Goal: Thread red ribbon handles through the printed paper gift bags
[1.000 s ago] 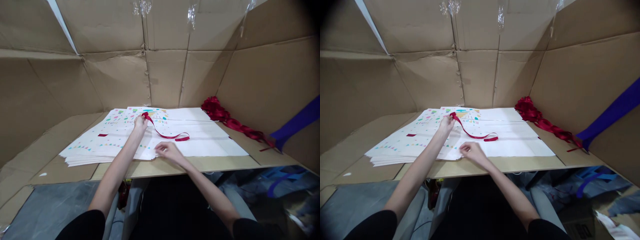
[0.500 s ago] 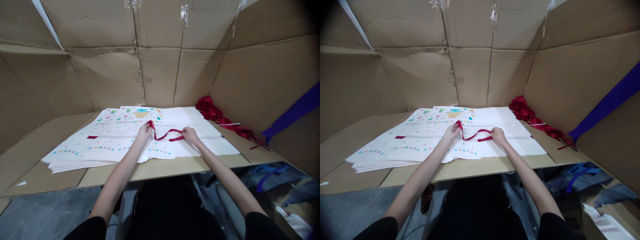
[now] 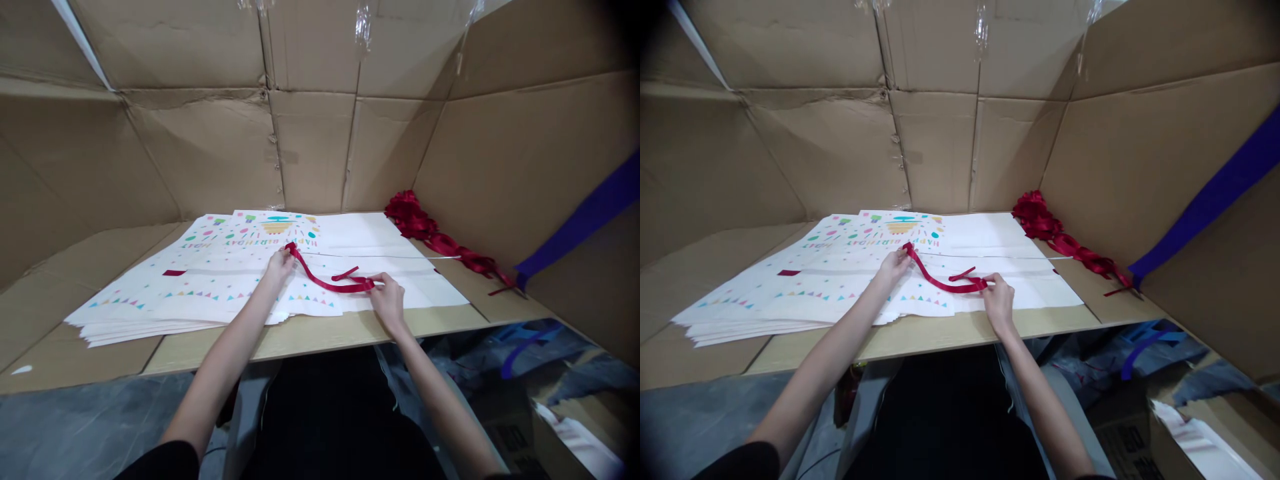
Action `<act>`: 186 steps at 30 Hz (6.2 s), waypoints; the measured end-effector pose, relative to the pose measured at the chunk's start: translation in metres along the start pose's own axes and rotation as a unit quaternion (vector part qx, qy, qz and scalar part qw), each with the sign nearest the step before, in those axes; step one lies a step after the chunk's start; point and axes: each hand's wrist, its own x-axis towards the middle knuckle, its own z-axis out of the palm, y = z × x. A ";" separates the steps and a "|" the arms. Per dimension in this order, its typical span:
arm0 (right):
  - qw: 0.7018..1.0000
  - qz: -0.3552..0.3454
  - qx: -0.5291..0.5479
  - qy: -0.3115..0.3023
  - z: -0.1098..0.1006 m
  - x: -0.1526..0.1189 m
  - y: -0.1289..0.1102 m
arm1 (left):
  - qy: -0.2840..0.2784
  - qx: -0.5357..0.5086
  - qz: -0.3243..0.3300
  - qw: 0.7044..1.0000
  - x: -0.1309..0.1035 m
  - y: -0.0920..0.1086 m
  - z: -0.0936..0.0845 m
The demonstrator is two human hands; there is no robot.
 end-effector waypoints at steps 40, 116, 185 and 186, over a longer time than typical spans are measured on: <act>0.892 -0.281 -0.012 -0.354 -0.020 -0.012 -0.020 | -0.018 -0.023 -0.010 1.000 -0.002 0.000 -0.001; 0.942 -0.190 0.149 -0.233 0.037 0.067 -0.076 | -0.239 0.278 0.195 0.910 -0.045 -0.017 0.015; 0.846 -0.047 -0.068 -0.526 0.070 0.075 -0.064 | -0.223 0.856 0.321 0.339 -0.081 0.013 -0.070; 0.842 -0.083 -0.069 -0.529 0.074 0.076 -0.062 | -0.227 0.854 0.328 0.334 -0.081 0.013 -0.070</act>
